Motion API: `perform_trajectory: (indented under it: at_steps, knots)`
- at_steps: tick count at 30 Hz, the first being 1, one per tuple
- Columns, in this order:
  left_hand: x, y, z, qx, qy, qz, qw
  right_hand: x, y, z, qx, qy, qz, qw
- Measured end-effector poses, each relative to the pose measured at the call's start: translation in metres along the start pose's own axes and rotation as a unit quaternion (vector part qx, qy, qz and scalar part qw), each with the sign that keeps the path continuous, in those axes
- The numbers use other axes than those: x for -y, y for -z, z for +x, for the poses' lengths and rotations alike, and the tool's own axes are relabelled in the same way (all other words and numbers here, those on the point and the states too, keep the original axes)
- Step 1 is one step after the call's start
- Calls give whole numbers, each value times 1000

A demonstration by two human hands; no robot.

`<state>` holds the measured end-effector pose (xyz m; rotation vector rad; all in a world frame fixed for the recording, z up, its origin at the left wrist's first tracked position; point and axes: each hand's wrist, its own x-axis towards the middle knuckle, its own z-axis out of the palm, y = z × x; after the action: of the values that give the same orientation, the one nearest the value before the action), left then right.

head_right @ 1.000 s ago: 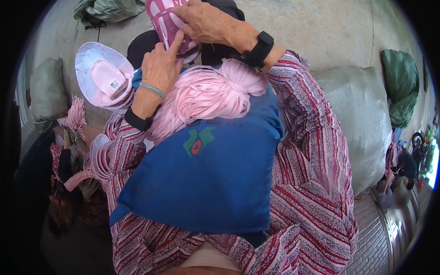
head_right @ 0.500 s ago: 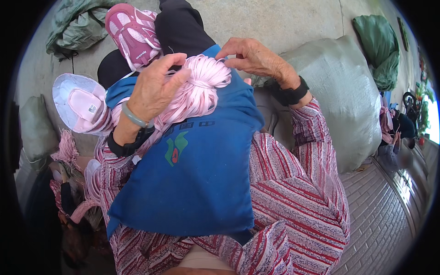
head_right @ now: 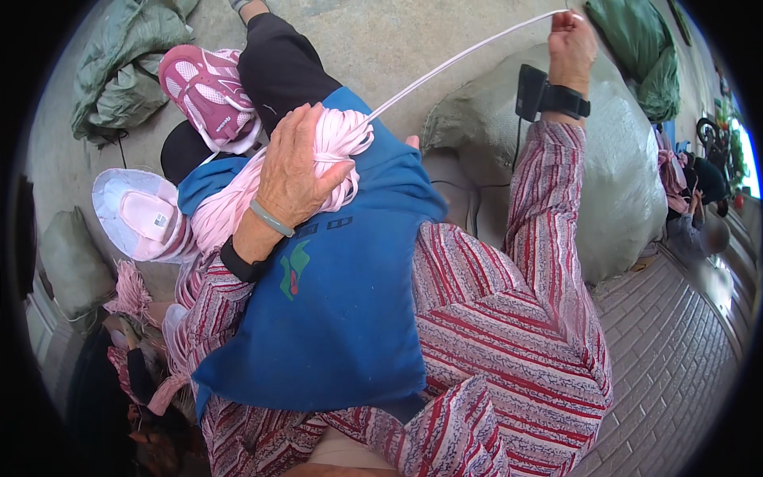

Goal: The person is threading pink laces through a pair of pink shoes.

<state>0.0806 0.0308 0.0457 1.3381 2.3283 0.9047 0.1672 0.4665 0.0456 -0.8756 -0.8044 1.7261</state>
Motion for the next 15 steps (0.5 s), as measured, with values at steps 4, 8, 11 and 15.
perform_trajectory:
  at_steps: [4,8,11,15]
  knots:
    - [-2,31,29,-38,-5,-9,999,34,-52,-33,371,-186,109,903]
    - [-21,65,77,-172,-137,-48,974,5,-138,-178,649,-181,34,738]
    - [-22,90,68,27,7,-327,945,-22,-191,-237,615,-185,217,736]
    - [-4,124,48,-2,100,-558,823,-45,-181,-236,518,-127,-57,844]
